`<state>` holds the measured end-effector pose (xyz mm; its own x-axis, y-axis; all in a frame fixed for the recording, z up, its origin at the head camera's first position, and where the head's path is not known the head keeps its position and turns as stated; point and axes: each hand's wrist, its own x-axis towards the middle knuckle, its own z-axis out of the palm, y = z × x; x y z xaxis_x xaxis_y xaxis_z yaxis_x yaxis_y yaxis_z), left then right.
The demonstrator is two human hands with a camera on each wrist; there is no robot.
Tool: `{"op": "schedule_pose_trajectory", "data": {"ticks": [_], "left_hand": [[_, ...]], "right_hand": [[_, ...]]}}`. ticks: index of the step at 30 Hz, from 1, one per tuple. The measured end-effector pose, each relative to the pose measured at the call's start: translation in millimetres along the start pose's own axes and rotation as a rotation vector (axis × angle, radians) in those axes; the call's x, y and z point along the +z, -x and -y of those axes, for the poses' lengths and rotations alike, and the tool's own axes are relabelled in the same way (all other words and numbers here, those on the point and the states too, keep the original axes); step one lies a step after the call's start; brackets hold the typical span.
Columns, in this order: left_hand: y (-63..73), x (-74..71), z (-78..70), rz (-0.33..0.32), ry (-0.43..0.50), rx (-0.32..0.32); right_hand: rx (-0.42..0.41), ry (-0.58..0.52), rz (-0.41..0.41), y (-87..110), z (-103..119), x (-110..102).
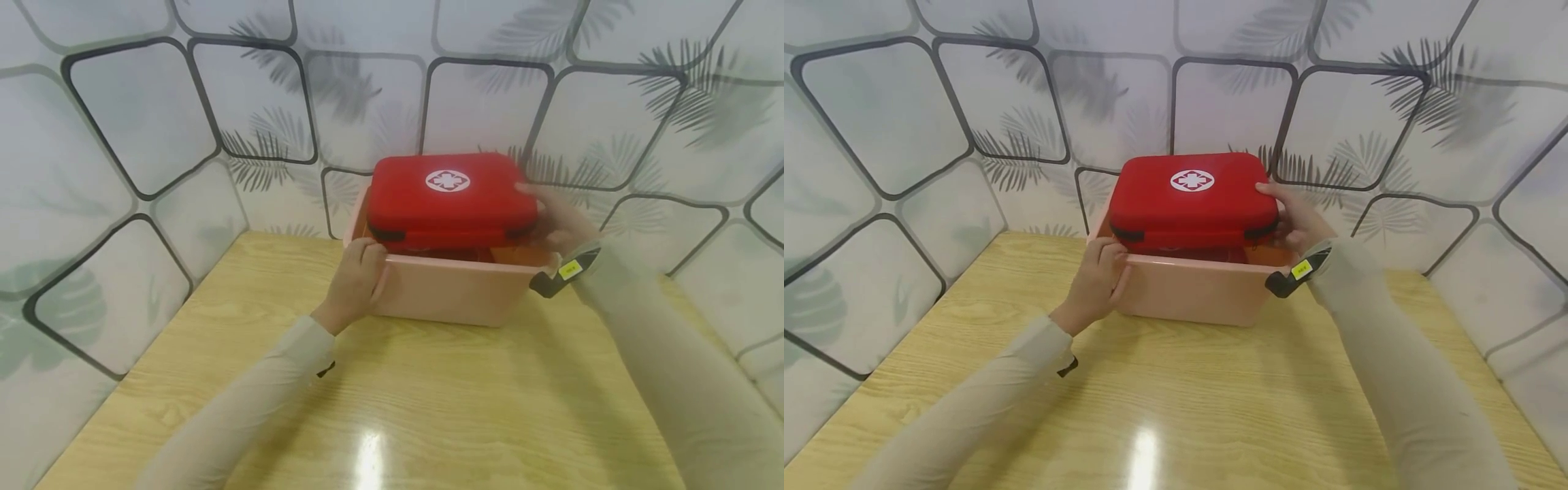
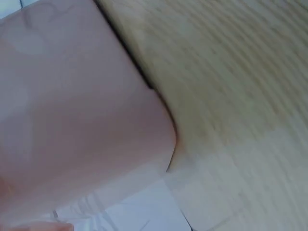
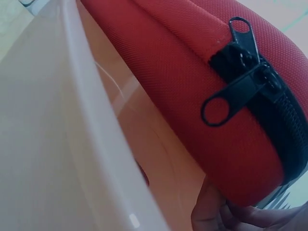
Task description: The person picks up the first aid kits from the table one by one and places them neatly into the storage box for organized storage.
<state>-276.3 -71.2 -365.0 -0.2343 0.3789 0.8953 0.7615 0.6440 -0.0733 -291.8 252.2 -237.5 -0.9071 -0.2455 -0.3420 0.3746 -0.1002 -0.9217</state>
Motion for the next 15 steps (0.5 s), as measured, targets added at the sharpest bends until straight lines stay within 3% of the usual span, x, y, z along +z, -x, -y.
{"op": "schedule_pose_trajectory", "data": {"ticks": [3,6,9,12,15], "left_hand": [[-4.5,-5.7,3.9,-0.074,0.104,-0.107],[-16.2,-11.6,10.9,-0.054,0.204,-0.325],[-29.4,-17.6,19.9,0.068,0.269,-0.497],[-41.4,-22.0,26.7,0.209,0.379,-0.567],[-48.9,-24.3,29.6,0.309,0.452,-0.614]], "right_hand": [[0.024,-0.011,0.020,-0.8,-1.0,0.0],[0.055,-0.040,0.049,-1.9,-0.9,-0.5],[0.076,-0.041,0.057,-2.8,-0.7,-0.6],[0.072,-0.008,0.036,-3.5,-0.2,-0.7],[0.032,0.076,0.002,-4.4,0.6,-1.1]]}}
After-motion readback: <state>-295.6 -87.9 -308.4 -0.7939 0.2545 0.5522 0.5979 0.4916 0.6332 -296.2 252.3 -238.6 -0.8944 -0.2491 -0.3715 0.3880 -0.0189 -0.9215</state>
